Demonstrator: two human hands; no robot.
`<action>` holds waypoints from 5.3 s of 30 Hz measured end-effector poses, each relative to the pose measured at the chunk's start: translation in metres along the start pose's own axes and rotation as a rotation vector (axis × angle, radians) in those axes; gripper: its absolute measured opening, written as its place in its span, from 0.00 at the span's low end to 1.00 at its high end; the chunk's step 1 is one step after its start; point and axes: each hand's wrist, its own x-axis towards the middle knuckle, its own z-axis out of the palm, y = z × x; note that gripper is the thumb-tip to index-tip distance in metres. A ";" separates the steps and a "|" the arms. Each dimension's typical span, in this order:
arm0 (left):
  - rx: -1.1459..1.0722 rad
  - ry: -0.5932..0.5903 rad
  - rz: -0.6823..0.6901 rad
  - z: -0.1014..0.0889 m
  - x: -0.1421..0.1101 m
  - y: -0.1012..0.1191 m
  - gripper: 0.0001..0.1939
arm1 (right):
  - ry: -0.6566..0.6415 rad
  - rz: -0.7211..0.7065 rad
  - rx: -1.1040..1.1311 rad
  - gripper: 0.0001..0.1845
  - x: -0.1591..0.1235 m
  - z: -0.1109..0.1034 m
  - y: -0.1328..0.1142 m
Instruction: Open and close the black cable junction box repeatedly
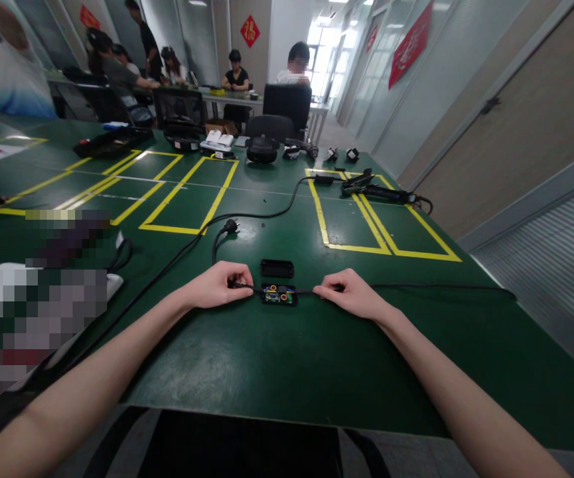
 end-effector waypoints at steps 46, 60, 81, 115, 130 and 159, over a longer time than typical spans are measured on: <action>0.616 0.190 0.146 0.022 0.008 -0.004 0.35 | 0.285 -0.291 -0.435 0.22 0.017 0.031 0.005; 0.405 0.133 0.313 0.026 0.008 0.004 0.25 | 0.292 -0.359 0.014 0.09 0.013 0.035 -0.002; 0.276 0.142 0.299 0.030 0.007 -0.002 0.39 | 0.336 -0.362 0.083 0.18 0.015 0.041 -0.003; 0.329 0.147 0.277 0.028 0.007 0.012 0.12 | 0.182 -0.482 -0.078 0.13 0.012 0.037 -0.012; 0.493 0.088 0.300 0.034 0.011 0.018 0.16 | 0.122 -0.507 -0.334 0.23 0.015 0.042 -0.023; 0.616 0.122 0.395 0.036 0.006 0.019 0.20 | 0.165 -0.584 -0.471 0.15 0.011 0.035 -0.026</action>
